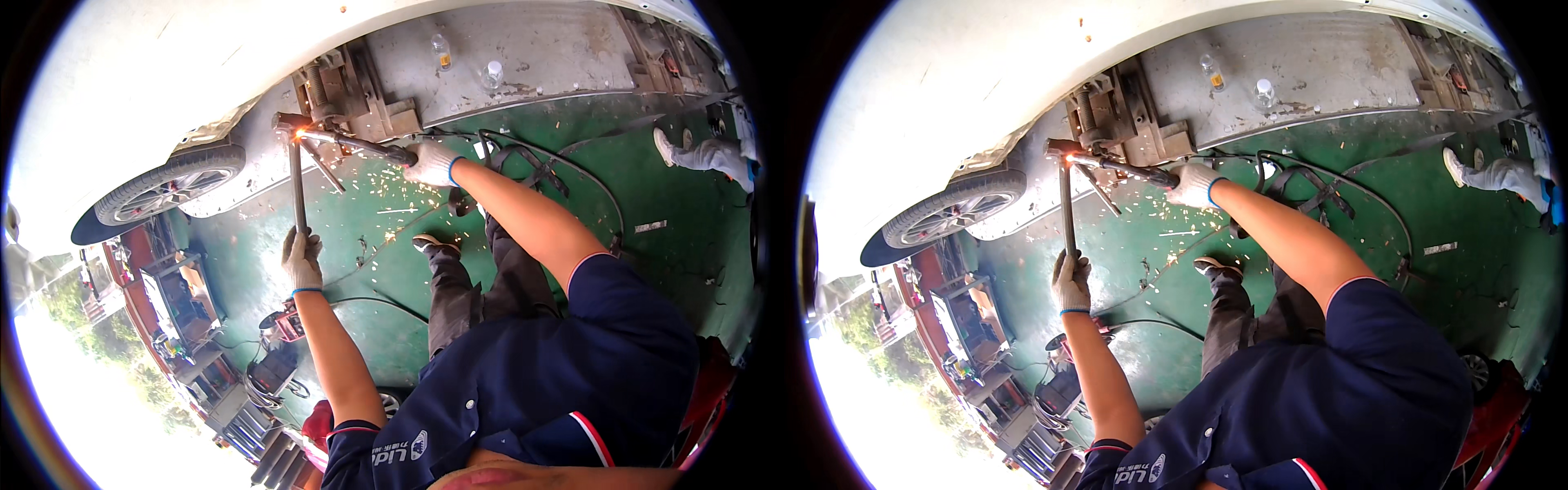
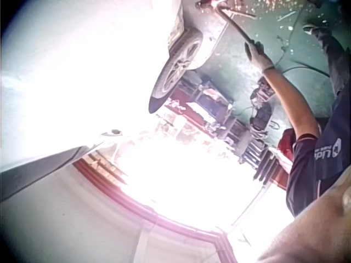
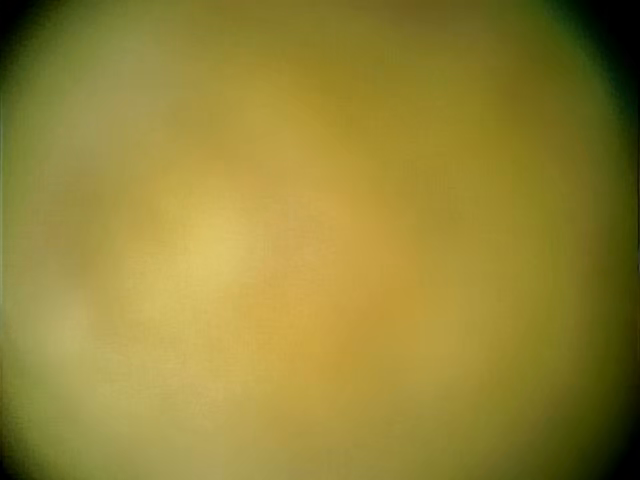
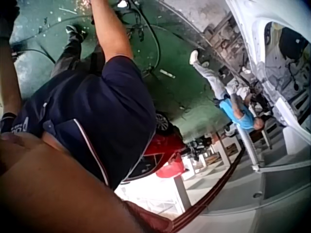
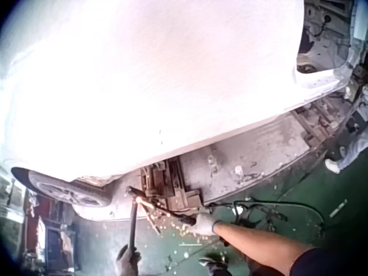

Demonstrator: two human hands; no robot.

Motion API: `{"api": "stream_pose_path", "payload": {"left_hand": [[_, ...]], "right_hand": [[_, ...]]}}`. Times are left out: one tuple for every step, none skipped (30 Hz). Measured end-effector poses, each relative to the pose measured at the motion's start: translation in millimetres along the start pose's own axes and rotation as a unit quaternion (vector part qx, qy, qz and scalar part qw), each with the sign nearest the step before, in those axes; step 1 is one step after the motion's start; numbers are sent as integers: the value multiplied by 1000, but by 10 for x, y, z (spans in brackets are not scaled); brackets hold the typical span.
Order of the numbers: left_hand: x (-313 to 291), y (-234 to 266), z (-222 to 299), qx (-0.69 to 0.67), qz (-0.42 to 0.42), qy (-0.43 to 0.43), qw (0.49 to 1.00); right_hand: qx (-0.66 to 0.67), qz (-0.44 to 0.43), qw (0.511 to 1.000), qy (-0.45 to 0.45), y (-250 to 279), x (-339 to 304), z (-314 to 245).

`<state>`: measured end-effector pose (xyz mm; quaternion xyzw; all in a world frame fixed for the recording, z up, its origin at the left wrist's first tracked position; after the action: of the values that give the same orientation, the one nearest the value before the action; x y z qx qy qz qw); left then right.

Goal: The person welds a metal rod onto the undercarriage of a white car using a welding torch. The person holds the rod in place with one hand while applying the torch with the other, generating sparks. The person adjusts the rod and torch position multiple times to continue the welding process.

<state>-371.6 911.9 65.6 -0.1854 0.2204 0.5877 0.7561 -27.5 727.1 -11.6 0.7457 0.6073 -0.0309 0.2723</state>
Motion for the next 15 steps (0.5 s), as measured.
{"api": "stream_pose_path", "payload": {"left_hand": [[-11,11,-6,4,-4,3,1000],[-16,13,-12,9,-7,5,1000],[-10,1,-5,12,-7,5,1000],[1,-9,2,15,-6,4,1000],[13,-20,10,18,-4,4,1000],[16,4,-11,25,1,5,1000],[22,12,-12,33,6,5,999],[27,23,-11,41,12,4,999],[17,11,2,45,14,8,999],[9,-1,12,49,16,12,999],[2,-12,16,53,19,16,998],[-11,-63,41,63,23,22,998],[-17,-109,72,71,26,28,997],[-21,-151,102,80,30,35,996],[2,-146,102,92,24,37,995]], "right_hand": [[-4,0,1000,-14,35,-124,-13],[-10,-7,1000,-9,38,-215,40],[-15,-13,1000,-5,49,-322,110],[-27,-5,1000,-2,48,-425,185],[-38,3,999,2,47,-523,256],[-17,-12,1000,0,16,-607,338],[-32,8,999,23,34,-717,358],[-21,-3,1000,7,35,-806,409],[-9,-14,1000,-10,53,-903,432],[-17,-27,999,-26,94,-998,419],[-23,-17,999,-16,75,-1056,493],[-30,-5,1000,-3,63,-1108,588],[-38,7,999,9,78,-1166,621],[-38,6,999,4,82,-1232,670],[-42,-1,999,-4,107,-1283,677]]}}
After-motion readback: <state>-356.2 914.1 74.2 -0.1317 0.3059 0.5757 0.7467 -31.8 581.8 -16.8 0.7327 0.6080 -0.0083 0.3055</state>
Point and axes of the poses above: each hand's wrist, its own x-axis towards the middle knuckle, its own y-axis out of the back of the hand, z = x × y, the point moved 4 cm from there along x, towards the middle knuckle, and after that the axes turned 6 degrees about y, right-handed, at the moved point
